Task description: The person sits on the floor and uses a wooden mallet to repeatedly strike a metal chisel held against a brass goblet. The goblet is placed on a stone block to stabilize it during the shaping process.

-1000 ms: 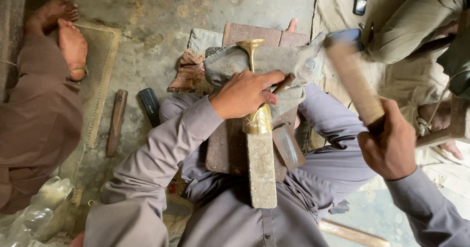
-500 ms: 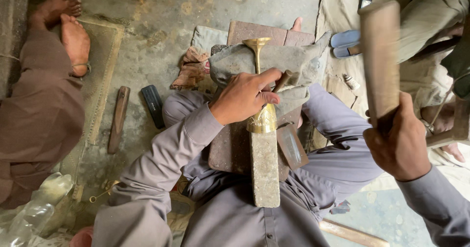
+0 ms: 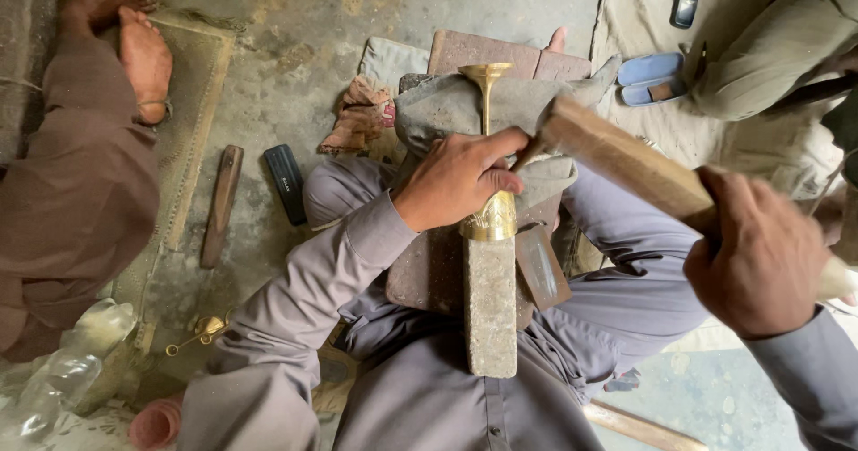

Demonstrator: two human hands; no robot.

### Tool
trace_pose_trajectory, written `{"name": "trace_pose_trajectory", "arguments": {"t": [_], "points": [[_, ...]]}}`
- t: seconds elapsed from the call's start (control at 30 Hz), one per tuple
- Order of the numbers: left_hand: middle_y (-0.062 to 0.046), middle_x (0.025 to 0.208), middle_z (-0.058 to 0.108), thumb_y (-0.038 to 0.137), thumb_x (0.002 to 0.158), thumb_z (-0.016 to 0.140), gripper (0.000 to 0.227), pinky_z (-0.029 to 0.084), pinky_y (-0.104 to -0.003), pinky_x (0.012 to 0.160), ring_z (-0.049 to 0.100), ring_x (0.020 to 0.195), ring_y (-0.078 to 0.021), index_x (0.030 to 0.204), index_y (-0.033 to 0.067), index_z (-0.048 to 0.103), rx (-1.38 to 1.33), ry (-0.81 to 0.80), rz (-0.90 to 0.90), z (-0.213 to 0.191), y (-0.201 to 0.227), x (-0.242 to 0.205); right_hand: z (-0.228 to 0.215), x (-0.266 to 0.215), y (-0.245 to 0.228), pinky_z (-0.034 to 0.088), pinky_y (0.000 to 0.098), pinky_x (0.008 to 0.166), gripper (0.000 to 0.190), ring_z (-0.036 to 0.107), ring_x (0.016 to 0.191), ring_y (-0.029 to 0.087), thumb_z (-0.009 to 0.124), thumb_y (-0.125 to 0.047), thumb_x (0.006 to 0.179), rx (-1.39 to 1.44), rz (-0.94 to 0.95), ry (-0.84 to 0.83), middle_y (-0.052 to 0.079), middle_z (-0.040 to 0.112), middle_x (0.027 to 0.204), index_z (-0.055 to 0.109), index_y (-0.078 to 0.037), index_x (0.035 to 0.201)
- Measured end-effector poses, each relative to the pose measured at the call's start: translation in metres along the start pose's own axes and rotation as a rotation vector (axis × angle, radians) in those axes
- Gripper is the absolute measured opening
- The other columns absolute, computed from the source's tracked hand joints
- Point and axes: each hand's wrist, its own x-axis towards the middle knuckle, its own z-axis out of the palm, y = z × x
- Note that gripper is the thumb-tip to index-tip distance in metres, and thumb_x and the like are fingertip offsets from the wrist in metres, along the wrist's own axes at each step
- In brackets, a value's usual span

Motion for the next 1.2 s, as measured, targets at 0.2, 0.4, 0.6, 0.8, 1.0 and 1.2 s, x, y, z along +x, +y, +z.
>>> {"name": "trace_pose_trajectory", "arguments": {"t": [0.2, 0.4, 0.6, 0.8, 1.0, 1.2], "points": [[-0.008, 0.085, 0.078, 0.019, 0.095, 0.071, 0.028, 0.057, -0.037, 0.061, 0.079, 0.077, -0.0218, 0.119, 0.0098, 0.059, -0.016, 0.083, 0.131, 0.001, 0.000, -0.005, 0.002, -0.002, -0.003, 0.054, 0.0464, 0.073, 0.063, 0.066, 0.084, 0.040, 0.061, 0.006, 0.071, 0.447, -0.106, 0.307, 0.027, 0.066, 0.103, 0.053, 0.005, 0.134], [-0.010, 0.084, 0.076, 0.022, 0.096, 0.074, 0.029, 0.052, -0.040, 0.060, 0.077, 0.072, -0.0239, 0.111, 0.0061, 0.055, 0.005, 0.126, 0.090, -0.005, 0.003, -0.012, 0.014, 0.009, -0.007, 0.054, 0.0463, 0.075, 0.067, 0.066, 0.083, 0.039, 0.059, 0.001, 0.074, 0.673, -0.035, 0.187, 0.022, 0.064, 0.095, 0.047, 0.005, 0.140], [-0.008, 0.084, 0.075, 0.024, 0.098, 0.071, 0.026, 0.050, -0.039, 0.057, 0.074, 0.074, -0.0262, 0.110, 0.0055, 0.056, 0.051, 0.154, 0.121, -0.008, 0.009, -0.014, 0.005, 0.024, -0.019, 0.052, 0.0457, 0.068, 0.055, 0.065, 0.072, 0.038, 0.064, -0.002, 0.075, 0.799, 0.005, 0.074, 0.020, 0.062, 0.079, 0.047, 0.003, 0.127], [-0.004, 0.070, 0.071, 0.030, 0.094, 0.074, 0.029, 0.048, -0.035, 0.050, 0.069, 0.057, -0.0145, 0.108, 0.0093, 0.061, 0.070, 0.092, -0.063, -0.005, 0.004, -0.017, -0.015, 0.034, -0.035, 0.053, 0.0414, 0.071, 0.054, 0.066, 0.078, 0.032, 0.062, -0.004, 0.073, 0.998, -0.149, 0.149, 0.011, 0.066, 0.092, 0.048, -0.005, 0.126], [-0.003, 0.086, 0.074, 0.028, 0.103, 0.070, 0.024, 0.051, -0.033, 0.057, 0.073, 0.073, -0.0158, 0.114, 0.0096, 0.059, 0.076, 0.155, 0.164, 0.002, -0.002, -0.020, -0.014, 0.052, -0.040, 0.051, 0.0396, 0.075, 0.050, 0.064, 0.084, 0.025, 0.066, -0.005, 0.074, 1.053, -0.086, 0.078, 0.006, 0.064, 0.094, 0.048, -0.007, 0.120], [-0.008, 0.074, 0.069, 0.039, 0.096, 0.071, 0.035, 0.050, -0.040, 0.059, 0.071, 0.066, -0.0226, 0.112, 0.0090, 0.063, 0.133, 0.079, -0.042, -0.002, -0.003, -0.025, 0.002, 0.059, -0.042, 0.051, 0.0359, 0.080, 0.056, 0.061, 0.093, 0.019, 0.064, -0.002, 0.075, 1.320, -0.152, 0.060, 0.003, 0.062, 0.099, 0.052, -0.013, 0.128]]}}
